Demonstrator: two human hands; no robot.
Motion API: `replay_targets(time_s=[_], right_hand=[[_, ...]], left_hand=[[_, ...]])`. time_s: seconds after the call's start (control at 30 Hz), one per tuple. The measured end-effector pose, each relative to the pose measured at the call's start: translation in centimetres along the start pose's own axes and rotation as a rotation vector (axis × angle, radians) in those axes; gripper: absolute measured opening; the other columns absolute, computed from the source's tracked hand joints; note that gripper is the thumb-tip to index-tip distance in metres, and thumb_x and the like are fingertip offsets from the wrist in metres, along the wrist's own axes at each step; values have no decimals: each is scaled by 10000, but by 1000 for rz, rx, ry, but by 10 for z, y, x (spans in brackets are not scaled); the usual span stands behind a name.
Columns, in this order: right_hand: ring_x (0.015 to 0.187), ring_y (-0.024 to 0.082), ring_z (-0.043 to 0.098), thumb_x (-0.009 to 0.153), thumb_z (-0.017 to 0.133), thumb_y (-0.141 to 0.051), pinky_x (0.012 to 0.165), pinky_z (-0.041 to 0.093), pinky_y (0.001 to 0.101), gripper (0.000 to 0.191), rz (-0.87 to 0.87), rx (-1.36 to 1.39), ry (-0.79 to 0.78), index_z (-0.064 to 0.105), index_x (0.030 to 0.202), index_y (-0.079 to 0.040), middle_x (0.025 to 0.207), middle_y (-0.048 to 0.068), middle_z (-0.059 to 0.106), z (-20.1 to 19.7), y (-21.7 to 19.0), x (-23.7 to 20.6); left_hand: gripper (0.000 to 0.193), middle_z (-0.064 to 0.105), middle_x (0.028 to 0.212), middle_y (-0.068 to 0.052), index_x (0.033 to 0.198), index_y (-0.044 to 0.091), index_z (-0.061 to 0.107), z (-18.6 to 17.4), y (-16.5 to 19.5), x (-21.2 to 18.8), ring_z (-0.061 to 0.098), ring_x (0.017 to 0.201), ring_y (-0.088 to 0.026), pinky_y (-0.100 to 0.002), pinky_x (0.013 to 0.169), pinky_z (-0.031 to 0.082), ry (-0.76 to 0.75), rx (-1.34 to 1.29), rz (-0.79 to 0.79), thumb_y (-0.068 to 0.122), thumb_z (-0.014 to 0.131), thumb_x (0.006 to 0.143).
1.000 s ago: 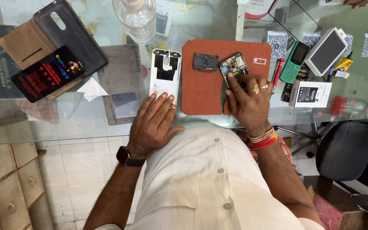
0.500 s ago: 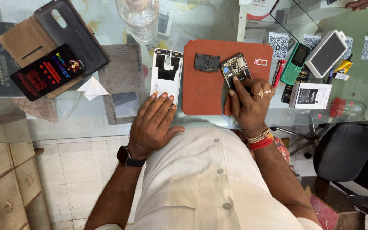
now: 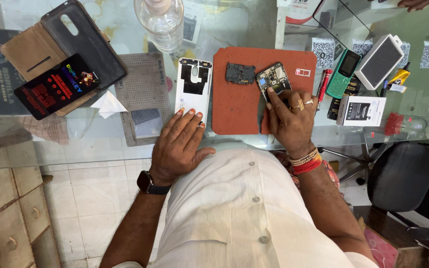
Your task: The person removes the old battery from a disassembled smartphone using a red pry tool and tweezers, then installs a new battery into the phone chassis. The person handles the phone, battery, pry tool, and tweezers throughout the process.
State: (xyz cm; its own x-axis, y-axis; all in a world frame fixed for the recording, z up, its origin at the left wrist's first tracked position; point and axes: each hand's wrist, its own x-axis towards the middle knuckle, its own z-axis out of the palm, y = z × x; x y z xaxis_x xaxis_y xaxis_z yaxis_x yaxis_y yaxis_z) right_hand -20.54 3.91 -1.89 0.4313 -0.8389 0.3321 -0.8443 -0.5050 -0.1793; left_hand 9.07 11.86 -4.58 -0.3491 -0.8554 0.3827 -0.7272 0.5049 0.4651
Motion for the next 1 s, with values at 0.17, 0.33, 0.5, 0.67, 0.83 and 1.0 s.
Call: replay_targets(time_s=[0.17,0.33,0.5,0.67,0.83,1.0], right_hand=[[986,260,524,996,775,-144,885,373,436,361,3,4,2,740,1355,-132,1060,48,615,0,-1,1],[991,259,522,992,774,-145,889,370,441,362,9,16,-4,741,1352,-144,1068,48,614,0,-1,1],[1002,255,523,987,775,-147,892,366,441,366,9,2,-16,742,1352,-151,1063,44,604,1,-2,0],[1003,257,523,970,779,-143,894,365,446,390,12,-2,-22,743,1357,-172,1055,40,604,2,-1,-1],[1004,254,521,968,774,-140,907,367,450,397,17,-13,-24,742,1361,-183,1058,39,607,2,-1,-1],[1000,248,510,990,771,-144,922,362,448,382,19,-12,-20,744,1371,-164,1035,37,595,2,-3,-1]], left_hand=[[601,675,1345,-187,1130,-28,737,-1,0,1,554,1368,-317,-523,1184,422,-1,-4,-4,543,628,977],[607,674,1343,-188,1131,-30,738,-2,0,0,555,1366,-321,-523,1182,422,5,-2,-2,547,635,972],[607,680,1345,-185,1132,-29,741,-1,-1,0,560,1364,-319,-514,1183,424,13,-1,-2,548,632,978],[610,680,1343,-183,1122,-26,743,-1,-1,-1,560,1364,-316,-514,1183,424,16,5,-2,554,619,980],[609,681,1342,-184,1120,-26,743,-1,-1,-1,560,1365,-314,-511,1184,426,27,4,-1,554,618,984],[610,683,1335,-186,1118,-26,743,0,-2,-1,563,1360,-316,-515,1179,428,24,7,0,555,621,979]])
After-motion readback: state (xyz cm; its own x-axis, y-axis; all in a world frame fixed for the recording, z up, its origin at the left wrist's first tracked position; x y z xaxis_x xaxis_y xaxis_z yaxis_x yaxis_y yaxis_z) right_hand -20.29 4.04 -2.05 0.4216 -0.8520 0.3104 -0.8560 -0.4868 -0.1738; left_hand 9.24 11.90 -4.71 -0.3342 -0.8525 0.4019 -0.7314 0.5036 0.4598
